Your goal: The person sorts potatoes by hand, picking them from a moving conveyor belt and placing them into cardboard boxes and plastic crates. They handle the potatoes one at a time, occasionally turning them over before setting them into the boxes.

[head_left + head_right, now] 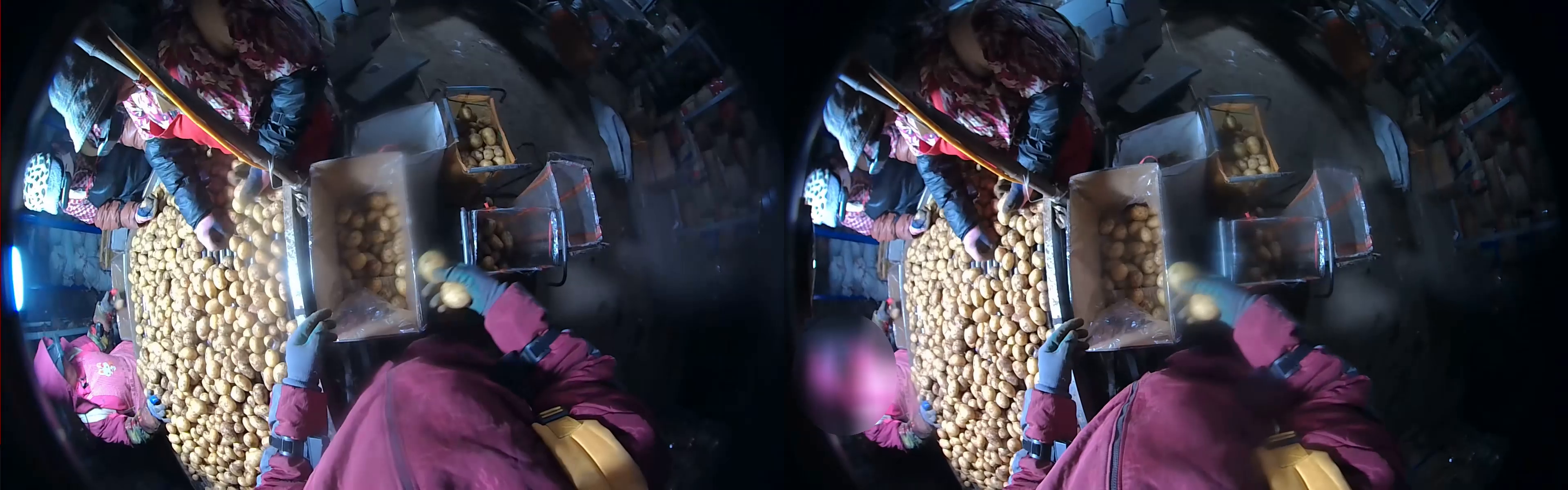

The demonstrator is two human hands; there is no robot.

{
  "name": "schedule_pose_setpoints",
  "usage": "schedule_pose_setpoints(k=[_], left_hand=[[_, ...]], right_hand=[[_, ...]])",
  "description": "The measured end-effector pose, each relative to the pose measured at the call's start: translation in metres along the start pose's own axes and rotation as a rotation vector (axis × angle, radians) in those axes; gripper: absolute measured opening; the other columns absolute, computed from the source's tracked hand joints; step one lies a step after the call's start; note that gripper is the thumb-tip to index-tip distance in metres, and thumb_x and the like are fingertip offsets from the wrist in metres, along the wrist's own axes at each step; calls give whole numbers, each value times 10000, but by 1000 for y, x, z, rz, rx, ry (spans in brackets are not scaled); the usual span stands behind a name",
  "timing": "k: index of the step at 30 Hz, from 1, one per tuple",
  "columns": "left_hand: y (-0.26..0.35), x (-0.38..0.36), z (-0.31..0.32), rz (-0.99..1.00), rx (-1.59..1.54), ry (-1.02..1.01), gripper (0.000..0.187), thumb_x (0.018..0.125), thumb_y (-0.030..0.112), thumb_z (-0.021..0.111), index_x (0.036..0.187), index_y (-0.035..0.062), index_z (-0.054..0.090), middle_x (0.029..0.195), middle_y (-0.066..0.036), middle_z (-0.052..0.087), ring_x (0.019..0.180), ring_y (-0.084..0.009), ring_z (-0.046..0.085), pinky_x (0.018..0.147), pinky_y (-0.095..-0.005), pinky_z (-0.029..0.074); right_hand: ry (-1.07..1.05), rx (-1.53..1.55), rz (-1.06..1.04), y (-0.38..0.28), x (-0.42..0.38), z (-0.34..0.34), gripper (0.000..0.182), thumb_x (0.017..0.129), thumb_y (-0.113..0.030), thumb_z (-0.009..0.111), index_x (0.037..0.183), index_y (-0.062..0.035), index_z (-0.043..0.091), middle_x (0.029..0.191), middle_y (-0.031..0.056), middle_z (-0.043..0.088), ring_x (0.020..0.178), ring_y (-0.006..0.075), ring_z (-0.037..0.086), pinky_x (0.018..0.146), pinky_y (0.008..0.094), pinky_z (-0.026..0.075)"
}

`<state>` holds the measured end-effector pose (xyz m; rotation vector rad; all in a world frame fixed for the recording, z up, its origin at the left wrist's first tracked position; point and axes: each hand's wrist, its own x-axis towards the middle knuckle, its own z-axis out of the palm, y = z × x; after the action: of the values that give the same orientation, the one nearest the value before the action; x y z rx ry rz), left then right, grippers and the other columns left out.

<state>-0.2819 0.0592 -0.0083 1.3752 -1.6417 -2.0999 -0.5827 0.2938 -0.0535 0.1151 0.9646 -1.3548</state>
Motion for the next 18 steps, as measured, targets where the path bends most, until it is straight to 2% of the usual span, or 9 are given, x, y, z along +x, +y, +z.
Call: schedule_pose_setpoints(k=[2,4,6,8,10,12,13,14,18], left_hand=[[-10,-1,-8,-20,-7,15,375,1012,184,623,1344,10,637,1112,-107,722,863,-128,665,786,-253,541],[-16,0,-9,-26,-35,-4,353,1015,165,620,1340,30,647,1123,-95,722,885,-129,664,795,-260,547],[-10,-7,0,-51,-78,16,354,1011,149,614,1343,31,646,1128,-80,719,927,-114,656,809,-253,540],[-10,-12,3,66,-19,15,365,1006,138,609,1348,13,638,1147,-68,715,967,-112,648,835,-255,532],[-17,-14,1,-10,-75,27,371,1005,131,603,1359,24,634,1173,-57,715,989,-114,646,860,-255,526],[-8,-25,-7,74,38,18,361,1006,127,603,1355,47,645,1200,-57,714,1022,-127,651,897,-261,521],[-7,-31,-10,73,57,56,351,1005,129,607,1345,52,655,1202,-58,715,1046,-124,650,914,-263,518],[-8,-36,-14,69,75,81,342,1005,131,612,1335,58,664,1204,-59,717,1071,-120,650,932,-265,515],[-26,-60,-67,103,158,354,340,995,161,639,1311,41,676,1205,-64,724,1091,-116,654,944,-289,525]], right_hand=[[-88,-41,-69,-27,20,-52,441,988,-259,639,1314,22,542,1089,216,718,805,302,749,691,389,638],[42,68,-447,-73,22,-64,480,992,-298,637,1342,9,522,1150,192,702,855,300,736,732,362,627],[320,123,-625,-93,18,-48,511,1002,-366,643,1391,-50,545,1178,137,700,850,259,712,735,398,616],[228,-12,-380,-84,34,-51,500,1010,-380,622,1384,-53,564,1194,122,698,830,240,711,724,369,621],[-16,-111,-228,-55,46,-18,551,1012,-412,611,1444,-80,524,1169,112,696,857,199,706,713,328,622],[-21,-65,-124,-14,71,13,533,1012,-400,610,1415,-56,553,1151,118,701,866,198,707,704,330,625],[-61,-40,-76,-1,76,47,538,1012,-396,608,1399,-24,563,1138,136,703,884,224,712,705,347,624],[-213,21,-12,8,81,78,509,1017,-362,589,1369,5,576,1176,170,686,903,228,715,752,343,629],[-256,-191,170,45,103,155,508,1006,-289,603,1401,25,546,1231,192,665,1006,259,698,859,381,621]])
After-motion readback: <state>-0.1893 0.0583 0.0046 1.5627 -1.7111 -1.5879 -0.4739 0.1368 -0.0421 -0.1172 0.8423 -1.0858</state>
